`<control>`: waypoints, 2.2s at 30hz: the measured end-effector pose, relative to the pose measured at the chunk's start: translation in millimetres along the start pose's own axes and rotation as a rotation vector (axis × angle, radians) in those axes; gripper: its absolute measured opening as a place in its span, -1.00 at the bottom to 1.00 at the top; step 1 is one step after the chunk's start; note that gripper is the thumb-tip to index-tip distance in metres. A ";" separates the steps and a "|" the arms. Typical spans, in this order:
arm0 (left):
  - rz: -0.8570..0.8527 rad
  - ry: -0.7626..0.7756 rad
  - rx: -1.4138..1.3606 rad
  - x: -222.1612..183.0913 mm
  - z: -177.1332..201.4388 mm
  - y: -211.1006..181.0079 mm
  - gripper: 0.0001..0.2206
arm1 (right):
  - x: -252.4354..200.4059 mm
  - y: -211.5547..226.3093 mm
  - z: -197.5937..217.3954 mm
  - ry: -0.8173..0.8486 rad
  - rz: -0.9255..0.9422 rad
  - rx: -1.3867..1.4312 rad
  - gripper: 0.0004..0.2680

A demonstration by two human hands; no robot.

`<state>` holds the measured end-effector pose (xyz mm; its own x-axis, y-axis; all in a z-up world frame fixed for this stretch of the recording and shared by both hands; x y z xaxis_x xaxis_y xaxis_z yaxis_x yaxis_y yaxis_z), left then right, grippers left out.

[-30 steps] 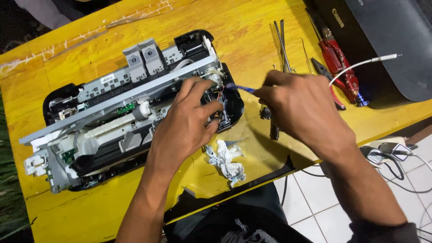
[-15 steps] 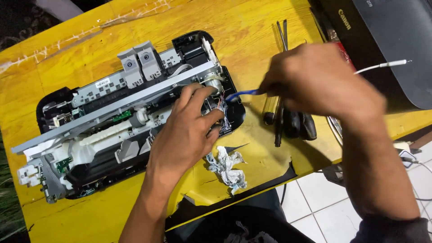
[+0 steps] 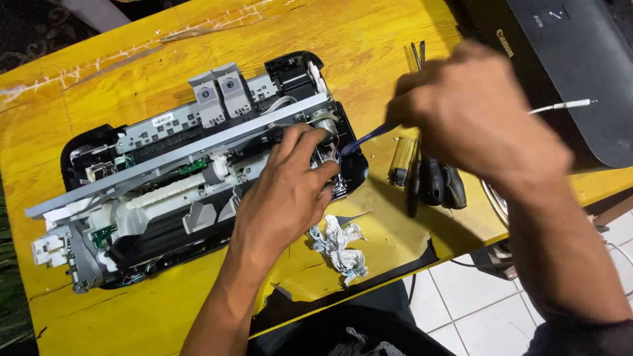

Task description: The person cleans the internal components of a disassembled printer using a toothbrush and a cloth. They brush various parts, wipe surfaces, and reposition the printer to access different areas.

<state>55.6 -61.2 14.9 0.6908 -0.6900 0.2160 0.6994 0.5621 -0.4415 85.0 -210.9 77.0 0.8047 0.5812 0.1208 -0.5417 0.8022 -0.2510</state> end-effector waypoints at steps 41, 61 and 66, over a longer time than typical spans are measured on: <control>0.007 0.022 0.010 1.3 -1.9 1.3 -0.78 | -147.4 82.4 -11.2 -0.022 -0.359 0.117 -0.61; 0.044 -0.003 0.046 -2.8 -3.3 -3.2 -0.80 | -170.1 74.7 -73.3 -0.091 -0.522 0.627 -0.79; 0.021 0.015 0.050 1.7 -2.6 -9.8 -0.83 | -190.1 93.4 -103.1 -0.404 -0.659 0.569 -0.84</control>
<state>49.4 -69.1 17.4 0.7032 -0.6842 0.1935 0.6930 0.5984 -0.4021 -93.5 -260.5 -68.4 0.9028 -0.0932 0.4199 -0.1323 0.8688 0.4772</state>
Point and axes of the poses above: each hand's wrist, its own x-axis towards the middle knuckle, its own z-axis out of the back of the hand, y = z × x, the point moved 8 cm from there along x, towards the middle knuckle, and after that the axes turned 7 degrees about -x, right-handed, at the moved point
